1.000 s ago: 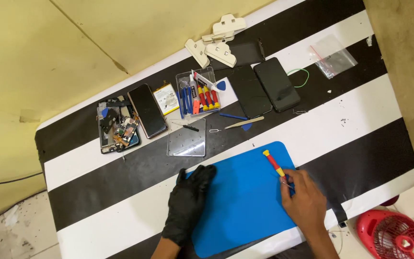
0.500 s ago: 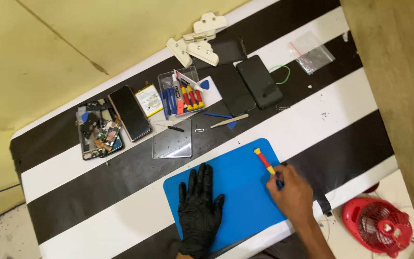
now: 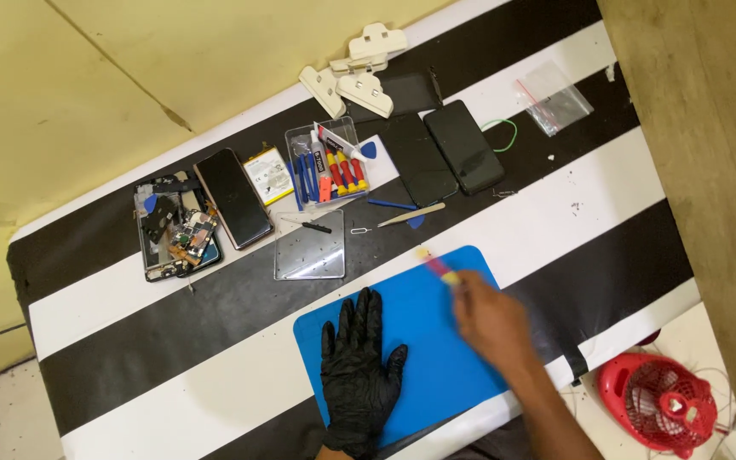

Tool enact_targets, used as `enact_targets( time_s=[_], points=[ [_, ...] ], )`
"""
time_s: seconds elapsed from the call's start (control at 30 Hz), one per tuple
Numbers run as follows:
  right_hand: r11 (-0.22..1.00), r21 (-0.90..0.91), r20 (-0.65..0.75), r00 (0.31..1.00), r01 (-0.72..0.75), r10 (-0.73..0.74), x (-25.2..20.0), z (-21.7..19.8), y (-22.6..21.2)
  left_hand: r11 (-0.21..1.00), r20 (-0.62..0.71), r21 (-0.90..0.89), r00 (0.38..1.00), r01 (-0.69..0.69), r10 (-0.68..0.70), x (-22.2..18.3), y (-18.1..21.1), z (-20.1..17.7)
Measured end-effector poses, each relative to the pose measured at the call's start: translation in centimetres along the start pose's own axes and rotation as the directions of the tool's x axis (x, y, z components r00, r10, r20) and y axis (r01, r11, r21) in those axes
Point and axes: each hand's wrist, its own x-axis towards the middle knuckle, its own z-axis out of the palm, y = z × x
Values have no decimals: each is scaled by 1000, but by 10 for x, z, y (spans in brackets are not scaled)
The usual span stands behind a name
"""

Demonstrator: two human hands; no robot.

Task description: Repairing a mobile phone by disassembling and reassembling internal components and the casing

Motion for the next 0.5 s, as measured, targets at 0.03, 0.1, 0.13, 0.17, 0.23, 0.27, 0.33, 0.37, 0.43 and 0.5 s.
enact_targets(
  time_s=[0.03, 0.1, 0.13, 0.17, 0.23, 0.27, 0.33, 0.37, 0.43, 0.5],
  points=[
    [1000, -6, 1, 1000, 7, -7, 1, -3, 6, 1000, -6, -4, 1000, 6, -6, 2, -1, 0],
    [973, 40, -207, 951, -227, 230, -3, -8, 20, 1000, -5, -1, 1000, -7, 7, 1, -2, 2],
    [974, 41, -201, 953, -223, 227, -8, -7, 22, 1000, -4, 2, 1000, -1, 1, 1, -2, 1],
    [978, 75, -155, 967, -194, 204, -14, -6, 24, 1000, -2, 14, 1000, -10, 10, 2, -1, 1],
    [978, 111, -109, 976, -175, 187, -25, 1, 29, 999, 8, 25, 1000, -24, 24, 2, -3, 2],
    [983, 50, -50, 983, -176, 179, -31, 7, 31, 999, 11, 23, 1000, -25, 25, 2, -4, 2],
    [983, -12, 8, 983, -181, 181, -37, 9, 37, 999, 18, 17, 999, -32, 31, -1, -7, 1],
    [966, -17, -16, 966, -260, 259, -37, 4, 40, 997, 15, 29, 997, -72, 71, -2, -10, 0],
    [941, -28, -44, 941, -336, 335, -35, -7, 49, 993, 9, 32, 994, -110, 110, -4, -19, -7],
    [937, 40, -255, 903, -348, 346, -35, -15, 58, 997, 274, -67, 960, -31, 49, -8, -36, -22]
  ],
)
